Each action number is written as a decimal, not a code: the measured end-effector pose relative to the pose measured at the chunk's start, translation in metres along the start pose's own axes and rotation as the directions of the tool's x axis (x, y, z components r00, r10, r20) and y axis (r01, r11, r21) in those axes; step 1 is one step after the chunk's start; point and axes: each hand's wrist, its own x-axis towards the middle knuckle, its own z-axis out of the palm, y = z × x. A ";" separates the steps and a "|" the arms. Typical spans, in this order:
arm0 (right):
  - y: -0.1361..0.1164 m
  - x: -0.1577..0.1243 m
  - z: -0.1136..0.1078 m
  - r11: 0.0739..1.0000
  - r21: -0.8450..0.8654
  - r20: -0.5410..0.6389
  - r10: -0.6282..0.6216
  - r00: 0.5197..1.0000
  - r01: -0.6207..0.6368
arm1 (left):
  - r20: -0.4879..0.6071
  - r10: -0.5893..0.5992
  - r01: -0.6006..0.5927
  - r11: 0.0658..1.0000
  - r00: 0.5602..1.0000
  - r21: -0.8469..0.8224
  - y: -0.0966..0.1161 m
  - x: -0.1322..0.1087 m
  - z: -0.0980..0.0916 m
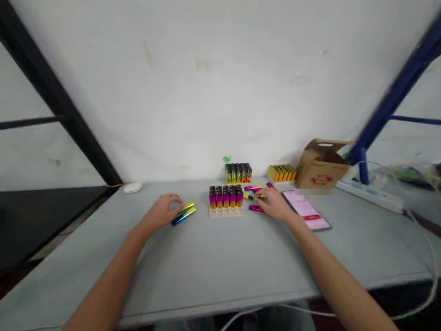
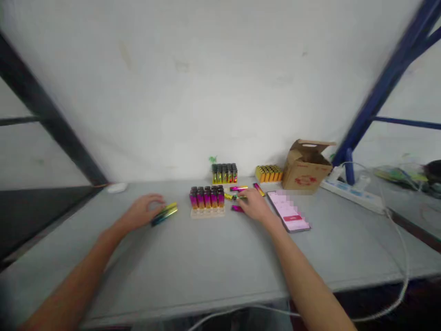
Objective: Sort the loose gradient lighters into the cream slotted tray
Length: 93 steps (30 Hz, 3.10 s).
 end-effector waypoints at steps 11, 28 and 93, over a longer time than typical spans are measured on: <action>0.004 -0.001 -0.001 0.997 0.057 -0.085 0.049 0.995 -0.044 | 0.015 -0.046 0.046 0.999 0.999 -0.007 0.008 -0.004 -0.008; -0.007 0.002 0.019 0.993 0.004 -0.060 -0.117 0.991 0.118 | -0.199 0.050 -0.094 0.972 0.979 -0.216 0.039 -0.004 0.007; -0.037 0.013 -0.007 -0.053 0.966 0.254 0.343 0.905 -0.251 | -0.070 0.135 -0.139 0.989 0.988 -0.054 0.027 0.002 0.036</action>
